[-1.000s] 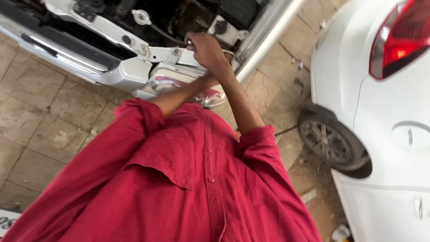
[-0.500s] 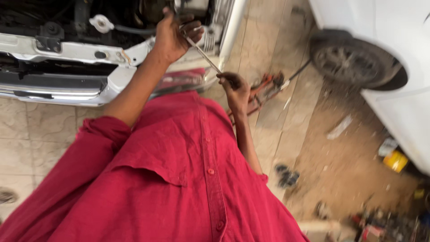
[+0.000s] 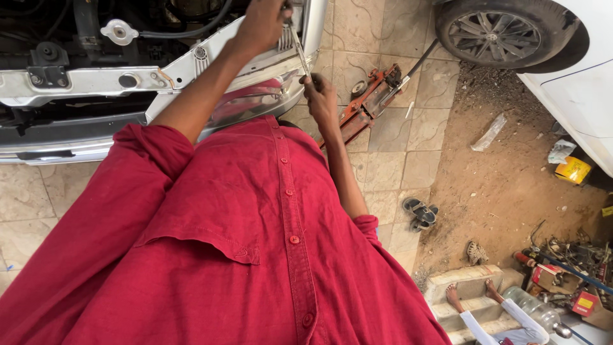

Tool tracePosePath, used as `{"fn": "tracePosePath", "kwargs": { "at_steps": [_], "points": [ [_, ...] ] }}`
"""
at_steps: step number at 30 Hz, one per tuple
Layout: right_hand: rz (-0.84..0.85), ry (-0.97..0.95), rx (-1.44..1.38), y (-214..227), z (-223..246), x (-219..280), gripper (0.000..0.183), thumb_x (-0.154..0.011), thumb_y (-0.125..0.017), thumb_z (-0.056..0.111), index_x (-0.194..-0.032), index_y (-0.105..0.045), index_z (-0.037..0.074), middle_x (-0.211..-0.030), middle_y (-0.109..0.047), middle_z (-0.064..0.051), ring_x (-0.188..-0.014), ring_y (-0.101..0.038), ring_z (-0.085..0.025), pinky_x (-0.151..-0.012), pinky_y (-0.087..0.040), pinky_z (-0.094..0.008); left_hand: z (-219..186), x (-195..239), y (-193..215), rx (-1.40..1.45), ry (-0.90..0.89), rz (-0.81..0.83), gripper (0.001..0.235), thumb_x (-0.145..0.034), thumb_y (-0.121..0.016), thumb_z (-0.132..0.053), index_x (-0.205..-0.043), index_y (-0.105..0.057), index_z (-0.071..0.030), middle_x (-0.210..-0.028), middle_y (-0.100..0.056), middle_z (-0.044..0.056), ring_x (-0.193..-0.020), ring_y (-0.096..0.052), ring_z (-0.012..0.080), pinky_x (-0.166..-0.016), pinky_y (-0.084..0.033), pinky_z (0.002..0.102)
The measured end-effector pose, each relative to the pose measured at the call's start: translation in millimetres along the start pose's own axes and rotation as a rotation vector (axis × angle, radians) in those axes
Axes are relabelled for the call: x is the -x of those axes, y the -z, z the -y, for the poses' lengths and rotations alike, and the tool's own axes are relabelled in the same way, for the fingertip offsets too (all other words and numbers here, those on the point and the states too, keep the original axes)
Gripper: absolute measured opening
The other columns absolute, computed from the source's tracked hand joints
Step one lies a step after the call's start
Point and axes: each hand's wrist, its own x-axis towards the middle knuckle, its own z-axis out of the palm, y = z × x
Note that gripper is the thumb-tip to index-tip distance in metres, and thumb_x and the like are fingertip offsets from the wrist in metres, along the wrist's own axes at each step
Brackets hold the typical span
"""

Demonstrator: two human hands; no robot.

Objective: The person uses a wrench to tighten bolts on the front bumper of a white car with the hood open. The person works on the headlight area and the lower bumper section, repeatedly adjusting the tool to secure the fasteners.

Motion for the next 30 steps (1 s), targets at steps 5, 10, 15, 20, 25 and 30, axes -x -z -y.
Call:
{"fn": "tracePosePath", "kwargs": {
  "at_steps": [5,10,15,20,25,30],
  "points": [
    [-0.046,0.066,-0.024,-11,-18,-20,0.032,-0.108,-0.056,0.029,-0.104,-0.073,0.002,-0.067,-0.048,0.005,-0.052,-0.038,-0.003,-0.045,-0.029,-0.024,13,0,12,0.096,0.023,0.152,0.013,-0.098,-0.071,-0.008,-0.106,-0.067,0.002,-0.095,-0.071,0.022,-0.091,-0.070,0.0415,-0.077,-0.051,0.052],
    [0.029,-0.081,-0.182,-9,-17,-20,0.032,-0.107,-0.050,0.029,-0.103,-0.069,0.003,-0.062,-0.043,0.005,-0.044,-0.035,-0.004,-0.037,-0.025,-0.025,41,-15,-9,0.059,0.086,0.253,0.015,-0.095,-0.072,-0.009,-0.106,-0.069,0.001,-0.094,-0.071,0.021,-0.088,-0.071,0.0379,-0.077,-0.053,0.050],
    [0.079,-0.087,-0.165,-16,-13,-17,0.033,-0.109,-0.048,0.033,-0.107,-0.066,0.006,-0.064,-0.043,0.005,-0.046,-0.037,-0.004,-0.037,-0.026,-0.024,72,-31,-25,0.005,0.044,0.323,0.022,-0.093,-0.076,-0.019,-0.106,-0.072,-0.001,-0.094,-0.073,0.020,-0.088,-0.070,0.0361,-0.077,-0.053,0.048],
    [0.180,-0.176,-0.212,-17,-7,-13,0.033,-0.111,-0.045,0.036,-0.110,-0.062,0.008,-0.068,-0.045,0.003,-0.049,-0.036,-0.004,-0.039,-0.026,-0.022,62,-42,-35,-0.082,0.157,0.442,0.029,-0.094,-0.074,-0.023,-0.112,-0.068,0.000,-0.095,-0.071,0.021,-0.089,-0.071,0.0365,-0.076,-0.054,0.048],
    [0.297,-0.222,-0.351,-14,-7,-16,0.031,-0.112,-0.045,0.034,-0.114,-0.059,0.006,-0.076,-0.049,0.000,-0.053,-0.041,-0.007,-0.041,-0.029,-0.023,60,-46,-26,-0.052,0.112,0.475,0.030,-0.092,-0.075,-0.018,-0.114,-0.068,0.001,-0.099,-0.072,0.024,-0.093,-0.072,0.0382,-0.079,-0.056,0.049],
    [0.422,-0.330,-0.546,-19,-9,-21,0.030,-0.112,-0.040,0.032,-0.109,-0.053,0.005,-0.078,-0.051,-0.004,-0.055,-0.045,-0.011,-0.044,-0.037,-0.026,59,-49,-20,-0.061,0.077,0.479,0.031,-0.089,-0.079,-0.015,-0.112,-0.069,0.002,-0.106,-0.072,0.024,-0.102,-0.070,0.0394,-0.085,-0.055,0.050]
  ]
}}
